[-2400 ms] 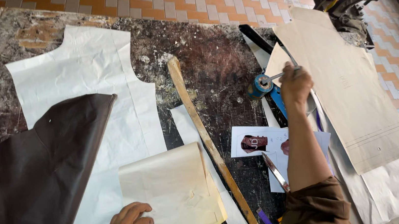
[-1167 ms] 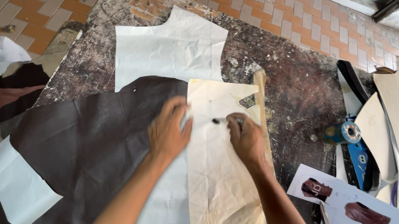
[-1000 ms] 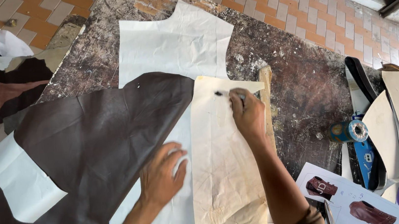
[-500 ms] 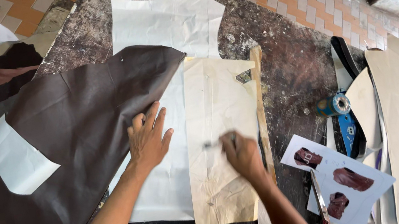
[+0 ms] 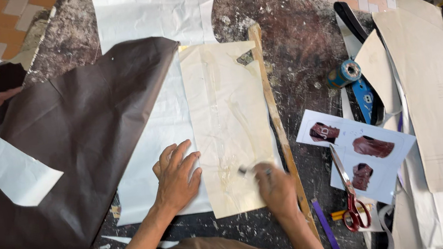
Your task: The person arranges white paper pattern pieces on a workbench, smooths and aligns them over a leather hide and backing paper, marks reference points with a pencil using a wooden straightedge, and cuts the paper patterns into strips with scissors, setting cut pieces aside.
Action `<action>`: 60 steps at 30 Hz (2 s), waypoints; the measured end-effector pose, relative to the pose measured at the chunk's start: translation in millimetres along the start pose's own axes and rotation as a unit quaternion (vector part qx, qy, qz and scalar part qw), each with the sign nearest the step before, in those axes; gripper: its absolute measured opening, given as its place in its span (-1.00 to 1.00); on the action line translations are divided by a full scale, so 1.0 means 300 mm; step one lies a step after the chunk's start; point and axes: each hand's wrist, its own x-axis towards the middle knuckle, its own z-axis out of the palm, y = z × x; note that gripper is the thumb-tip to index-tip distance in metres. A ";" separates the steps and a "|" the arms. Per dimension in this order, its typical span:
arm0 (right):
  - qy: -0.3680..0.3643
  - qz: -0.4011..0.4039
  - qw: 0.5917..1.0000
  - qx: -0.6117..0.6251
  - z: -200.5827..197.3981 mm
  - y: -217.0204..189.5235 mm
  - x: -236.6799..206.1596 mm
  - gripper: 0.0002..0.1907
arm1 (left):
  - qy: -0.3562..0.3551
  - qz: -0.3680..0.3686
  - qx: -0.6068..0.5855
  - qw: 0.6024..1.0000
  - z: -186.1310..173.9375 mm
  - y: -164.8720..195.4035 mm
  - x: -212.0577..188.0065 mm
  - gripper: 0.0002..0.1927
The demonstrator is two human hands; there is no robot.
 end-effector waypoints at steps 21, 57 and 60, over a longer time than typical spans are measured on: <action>-0.052 0.107 0.987 0.105 -0.072 -0.076 -0.056 -0.84 | -0.049 0.015 0.069 0.996 -0.007 0.055 -0.139 -0.44; 0.313 0.070 0.941 -0.109 -0.695 0.326 1.039 -0.83 | -0.265 -0.081 0.192 0.941 0.146 -0.054 0.110 -0.33; 0.325 0.115 0.930 -0.125 -0.785 0.414 0.999 -0.80 | -0.182 -0.082 0.166 0.966 0.152 0.000 0.102 -0.34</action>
